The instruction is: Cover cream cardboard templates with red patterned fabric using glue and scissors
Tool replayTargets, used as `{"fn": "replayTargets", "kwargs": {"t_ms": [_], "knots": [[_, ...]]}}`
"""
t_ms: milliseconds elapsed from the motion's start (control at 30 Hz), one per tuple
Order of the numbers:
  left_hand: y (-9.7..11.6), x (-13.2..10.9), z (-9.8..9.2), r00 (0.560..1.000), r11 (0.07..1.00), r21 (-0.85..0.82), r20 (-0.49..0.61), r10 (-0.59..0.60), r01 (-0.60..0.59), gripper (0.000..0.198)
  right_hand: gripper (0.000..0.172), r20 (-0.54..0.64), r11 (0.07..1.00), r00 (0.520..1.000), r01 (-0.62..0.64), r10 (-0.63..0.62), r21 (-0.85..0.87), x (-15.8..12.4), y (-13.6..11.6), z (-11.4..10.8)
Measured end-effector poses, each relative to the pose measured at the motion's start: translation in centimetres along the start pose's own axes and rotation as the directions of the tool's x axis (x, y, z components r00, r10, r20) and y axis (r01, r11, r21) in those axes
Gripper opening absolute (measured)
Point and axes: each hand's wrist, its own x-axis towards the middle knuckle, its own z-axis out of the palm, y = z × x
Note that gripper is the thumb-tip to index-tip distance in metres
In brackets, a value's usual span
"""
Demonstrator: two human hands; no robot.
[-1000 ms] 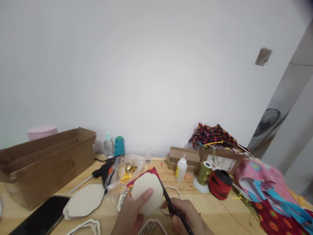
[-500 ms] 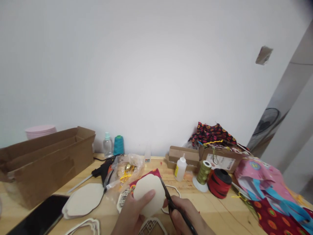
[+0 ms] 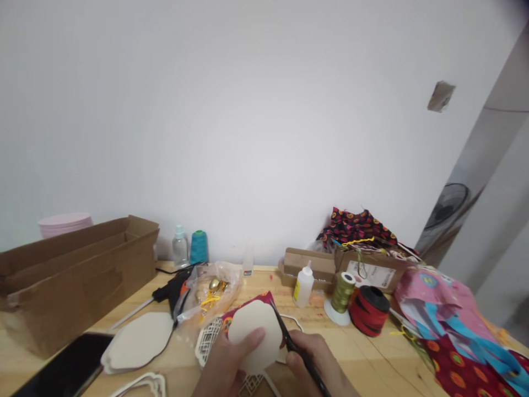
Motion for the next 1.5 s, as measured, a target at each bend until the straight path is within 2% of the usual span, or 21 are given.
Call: {"fn": "replayTargets", "kwargs": {"t_ms": [200, 467, 800, 933, 1167, 1233, 1400, 1500], "knots": [[0.3, -0.2, 0.2, 1.0, 1.0, -0.003, -0.011, 0.007, -0.007, 0.039, 0.055, -0.018, 0.999, 0.998, -0.054, 0.054, -0.008, -0.2, 1.3, 0.0], [0.2, -0.1, -0.1, 1.0, 1.0, -0.009, 0.023, 0.004, -0.004, 0.038, 0.05, 0.045, 1.0, 0.999, 0.007, -0.008, 0.023, 0.4, -0.3, -0.5], [0.1, 0.2, -0.6, 0.999, 1.0, -0.007, 0.042, 0.009, -0.008, 0.047, 0.05, 0.064, 1.0, 0.998, -0.026, 0.027, -0.011, 0.4, -1.0, -1.1], [0.3, 0.2, -0.7, 1.0, 1.0, 0.014, 0.019, -0.021, 0.021, 0.044, 0.049, 0.07, 0.999, 0.997, -0.028, 0.027, 0.017, 0.4, -1.0, -1.0], [0.6, 0.3, -0.7, 0.994, 0.996, 0.01, 0.064, -0.092, 0.091, 0.048, 0.048, 0.048, 0.994, 0.998, -0.035, 0.03, 0.105, 0.6, -0.5, -0.5], [0.5, 0.3, -0.7, 0.995, 0.997, 0.011, 0.071, -0.076, 0.075, 0.048, 0.048, 0.05, 0.995, 0.998, -0.035, 0.03, 0.097, 0.7, -0.6, -0.5], [0.7, 0.5, -0.9, 1.0, 0.992, 0.126, -0.025, -0.018, 0.021, 0.045, 0.045, 0.074, 0.998, 0.997, -0.011, 0.006, 0.068, 0.4, -1.1, -0.9], [0.9, 0.7, -1.1, 1.0, 0.987, 0.162, -0.014, 0.008, -0.006, 0.046, 0.045, 0.088, 0.999, 0.996, -0.007, 0.004, 0.033, 0.1, -1.2, -1.2]]}}
